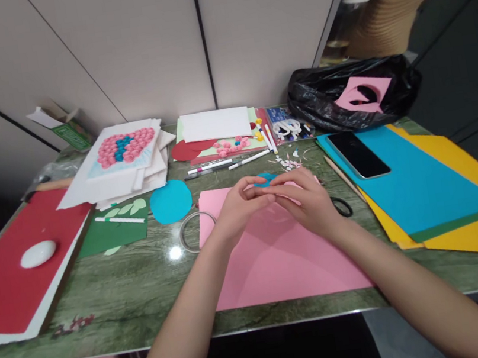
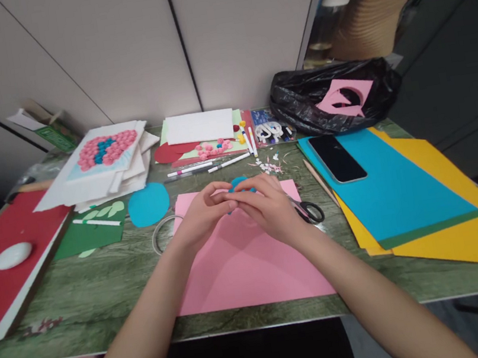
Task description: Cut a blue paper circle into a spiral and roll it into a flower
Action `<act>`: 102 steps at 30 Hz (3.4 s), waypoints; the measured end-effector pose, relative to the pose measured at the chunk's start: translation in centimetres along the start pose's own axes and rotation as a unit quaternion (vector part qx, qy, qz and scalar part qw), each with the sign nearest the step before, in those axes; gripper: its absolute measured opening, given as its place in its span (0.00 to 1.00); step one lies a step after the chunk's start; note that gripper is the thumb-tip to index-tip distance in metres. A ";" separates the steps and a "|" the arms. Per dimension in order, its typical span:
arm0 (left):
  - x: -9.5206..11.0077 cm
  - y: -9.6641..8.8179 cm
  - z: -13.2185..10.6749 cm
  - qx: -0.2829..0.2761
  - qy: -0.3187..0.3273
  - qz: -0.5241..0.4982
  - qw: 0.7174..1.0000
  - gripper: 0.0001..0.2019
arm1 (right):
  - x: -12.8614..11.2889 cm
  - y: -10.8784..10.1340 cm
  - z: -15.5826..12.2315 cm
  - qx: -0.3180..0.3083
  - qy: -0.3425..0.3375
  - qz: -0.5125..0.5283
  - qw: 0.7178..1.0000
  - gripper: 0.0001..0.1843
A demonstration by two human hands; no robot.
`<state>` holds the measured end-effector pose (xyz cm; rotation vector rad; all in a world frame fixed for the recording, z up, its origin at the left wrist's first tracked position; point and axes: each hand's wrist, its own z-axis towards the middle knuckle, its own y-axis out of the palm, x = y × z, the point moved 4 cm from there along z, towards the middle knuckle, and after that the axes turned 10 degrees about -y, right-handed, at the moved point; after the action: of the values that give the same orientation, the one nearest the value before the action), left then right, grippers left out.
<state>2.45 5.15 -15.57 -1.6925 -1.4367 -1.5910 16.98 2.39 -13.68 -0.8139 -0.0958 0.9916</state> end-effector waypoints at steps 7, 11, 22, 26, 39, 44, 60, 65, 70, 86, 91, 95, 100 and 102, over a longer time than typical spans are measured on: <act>0.5 0.5 -0.4 0.038 0.014 0.038 0.998 0.19 | 0.0 0.2 0.0 0.041 0.062 0.049 0.996 0.13; 0.5 1.0 -0.5 0.030 0.008 0.054 0.998 0.20 | 0.1 -0.5 0.0 0.078 0.089 0.055 0.992 0.08; 0.4 1.4 -0.7 0.001 0.003 0.042 0.999 0.19 | -0.3 -0.8 0.3 0.081 0.084 0.058 0.991 0.09; 0.3 1.2 -0.6 0.006 0.008 0.023 1.000 0.18 | -0.5 -0.9 0.4 0.080 0.080 0.054 0.992 0.07; 0.7 -0.4 -0.4 0.008 0.035 0.061 0.997 0.16 | -0.3 -0.1 0.2 0.016 0.066 0.060 0.996 0.12; 0.5 -0.4 -0.1 0.017 0.030 0.064 0.997 0.16 | -0.3 0.7 0.1 -0.028 0.055 0.089 0.994 0.18; -0.2 0.8 -0.2 0.015 0.012 0.010 1.000 0.16 | -0.3 -0.3 0.2 0.068 0.095 0.037 0.992 0.04; -0.6 1.2 -0.1 -0.009 0.015 0.013 1.000 0.17 | -0.5 -0.4 0.5 0.069 0.089 0.033 0.993 0.07; -0.5 1.0 -0.2 0.020 0.012 0.021 0.999 0.18 | -0.5 -0.4 0.5 0.063 0.099 0.045 0.992 0.06; 0.4 0.6 -0.4 0.076 0.031 0.043 0.996 0.17 | 0.0 0.4 0.2 0.006 0.085 0.096 0.992 0.10; 0.6 0.8 -0.5 0.089 0.054 0.071 0.992 0.16 | -0.1 0.5 0.2 0.004 0.074 0.091 0.993 0.12; 0.6 0.9 -0.6 0.083 0.055 0.068 0.993 0.17 | 0.0 0.1 0.1 0.040 0.094 0.064 0.993 0.08; 0.3 1.2 -0.3 0.050 0.054 0.040 0.996 0.18 | 0.1 -0.1 0.1 0.062 0.098 0.057 0.992 0.06; 0.1 1.3 -0.2 0.036 0.051 0.027 0.998 0.18 | 0.1 -0.1 0.1 0.064 0.098 0.059 0.991 0.06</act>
<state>3.46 4.50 -15.00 -1.5735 -1.3702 -1.5539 17.05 2.49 -13.59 -0.8013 0.1844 1.0128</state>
